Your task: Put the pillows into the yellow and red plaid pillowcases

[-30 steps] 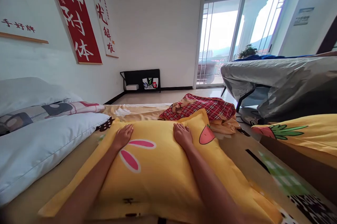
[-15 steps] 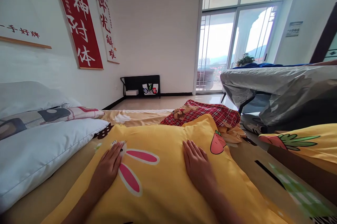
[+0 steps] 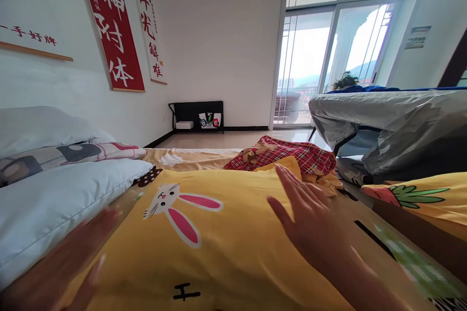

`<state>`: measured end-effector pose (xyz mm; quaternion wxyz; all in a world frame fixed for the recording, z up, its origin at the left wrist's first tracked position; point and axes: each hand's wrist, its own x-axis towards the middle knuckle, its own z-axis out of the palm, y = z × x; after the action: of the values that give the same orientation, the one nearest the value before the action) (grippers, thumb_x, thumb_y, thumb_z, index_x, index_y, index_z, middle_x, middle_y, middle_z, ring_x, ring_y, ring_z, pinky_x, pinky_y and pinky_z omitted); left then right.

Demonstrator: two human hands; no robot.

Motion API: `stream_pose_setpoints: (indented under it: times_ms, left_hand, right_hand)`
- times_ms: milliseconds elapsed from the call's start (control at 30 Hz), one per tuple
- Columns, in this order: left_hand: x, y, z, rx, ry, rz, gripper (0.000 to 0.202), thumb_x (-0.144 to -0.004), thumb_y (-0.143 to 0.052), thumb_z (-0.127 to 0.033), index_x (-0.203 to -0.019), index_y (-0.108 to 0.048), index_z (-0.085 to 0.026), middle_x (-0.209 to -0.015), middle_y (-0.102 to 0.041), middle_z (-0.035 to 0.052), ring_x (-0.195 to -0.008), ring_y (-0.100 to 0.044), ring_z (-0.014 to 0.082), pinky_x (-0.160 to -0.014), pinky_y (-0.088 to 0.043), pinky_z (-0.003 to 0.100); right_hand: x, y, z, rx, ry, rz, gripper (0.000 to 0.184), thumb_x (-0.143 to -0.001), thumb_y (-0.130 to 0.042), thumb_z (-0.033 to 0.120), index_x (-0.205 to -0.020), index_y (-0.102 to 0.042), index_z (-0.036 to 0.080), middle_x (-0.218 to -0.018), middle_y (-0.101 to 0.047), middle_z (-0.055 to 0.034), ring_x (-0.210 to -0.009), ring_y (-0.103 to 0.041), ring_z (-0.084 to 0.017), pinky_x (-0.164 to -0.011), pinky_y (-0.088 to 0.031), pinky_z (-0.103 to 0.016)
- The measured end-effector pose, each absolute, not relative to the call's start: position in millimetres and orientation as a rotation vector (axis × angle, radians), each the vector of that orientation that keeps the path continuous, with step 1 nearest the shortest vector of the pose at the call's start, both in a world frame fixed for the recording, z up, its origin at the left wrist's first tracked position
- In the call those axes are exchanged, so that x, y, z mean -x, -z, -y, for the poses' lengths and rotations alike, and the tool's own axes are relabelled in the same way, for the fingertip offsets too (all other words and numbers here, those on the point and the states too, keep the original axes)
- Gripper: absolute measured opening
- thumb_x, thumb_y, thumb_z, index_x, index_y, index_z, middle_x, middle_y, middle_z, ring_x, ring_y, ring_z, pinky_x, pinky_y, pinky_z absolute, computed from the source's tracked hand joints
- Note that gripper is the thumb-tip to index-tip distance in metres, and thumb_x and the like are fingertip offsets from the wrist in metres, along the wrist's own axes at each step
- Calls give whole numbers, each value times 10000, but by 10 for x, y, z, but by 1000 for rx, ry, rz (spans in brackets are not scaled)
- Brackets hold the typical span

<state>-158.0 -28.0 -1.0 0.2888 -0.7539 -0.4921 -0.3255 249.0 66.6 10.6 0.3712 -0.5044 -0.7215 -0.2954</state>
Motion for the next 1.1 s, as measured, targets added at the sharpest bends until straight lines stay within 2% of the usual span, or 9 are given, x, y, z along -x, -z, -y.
stream_pose_setpoints:
  times_ms: [100, 267, 400, 533, 667, 833, 900, 967, 1100]
  left_hand:
    - [1005, -279, -283, 2106, 861, 1262, 658, -844, -381, -133, -1487, -316, -249, -1497, -408, -7, -1402, -346, 185, -1195, -247, 399]
    - [739, 285, -1349, 2406, 742, 1741, 540, -917, -253, -165, -1431, -418, -153, -1484, -420, 60, -1398, -351, 174, -1181, -250, 416]
    - [984, 623, -1697, 2496, 681, 1810, 531, -972, -263, -372, -1445, -402, -175, -1529, -338, 59, -1438, -266, 182, -1193, -192, 423]
    - [1094, 587, -1799, 2376, 571, 1898, 541, -966, -304, -425, -1461, -379, -220, -1554, -280, 57, -1450, -235, 210, -1188, -154, 478]
    - [1040, 569, -1804, 2314, 525, 1908, 549, -967, -308, -429, -1470, -364, -216, -1550, -287, 66, -1446, -247, 215, -1187, -161, 472]
    - [1093, 615, -1504, 2328, 580, 1767, 538, -967, -317, -413, -1468, -368, -223, -1539, -319, 49, -1437, -271, 211, -1184, -202, 449]
    - [1244, 681, -1271, 2381, 571, 1614, 535, -966, -327, -409, -1480, -341, -259, -1545, -306, 21, -1435, -276, 202, -1172, -249, 421]
    - [1490, 811, -1011, 2414, 550, 1457, 554, -955, -367, -394, -1497, -285, -320, -1548, -299, -12, -1427, -294, 195, -1158, -288, 389]
    - [2115, 1205, -580, 2259, 672, 1470, 633, -907, -422, -385, -1507, -222, -385, -1534, -336, -29, -1387, -374, 232, -1143, -329, 411]
  right_hand:
    - [-1628, -225, -968, 1277, 624, 2001, 565, -985, -317, 413, -1490, -315, 160, -1460, -439, -136, -1349, -413, -274, -1072, -362, -483]
    - [-689, 675, -1155, 1198, 255, 2452, 501, -975, -335, 279, -1423, -419, 72, -1475, -371, -204, -1386, -342, -312, -1095, -321, -532]
    - [-738, 1021, -876, 943, 187, 2577, 629, -971, -390, 400, -1512, -252, 110, -1559, -179, -163, -1448, -173, -308, -1152, -246, -502]
    - [-886, 1023, -634, 749, 114, 2719, 704, -971, -369, 510, -1535, -159, 144, -1580, -92, -146, -1466, -70, -287, -1176, -187, -474]
    - [-922, 1220, -567, 491, 203, 2776, 627, -970, -340, 564, -1488, -290, 215, -1574, -196, -125, -1460, -154, -228, -1169, -219, -404]
    - [-1247, 1189, -522, 251, 476, 2765, 341, -1023, -340, 373, -1323, -496, 331, -1465, -454, 49, -1362, -373, -99, -1113, -303, -271]
    - [-1641, 1027, -490, 432, 511, 2744, 382, -1000, -391, 405, -1362, -479, 316, -1446, -478, 29, -1344, -407, -113, -1075, -343, -247]
    - [-2201, 966, -439, 888, 576, 2578, 533, -949, -462, 437, -1453, -386, 280, -1466, -446, -29, -1358, -403, -192, -1087, -337, -321]
    - [-3515, 1477, -261, 1490, 714, 2115, 712, -884, -455, 506, -1527, -207, 324, -1466, -435, -66, -1251, -520, -296, -991, -404, -462]
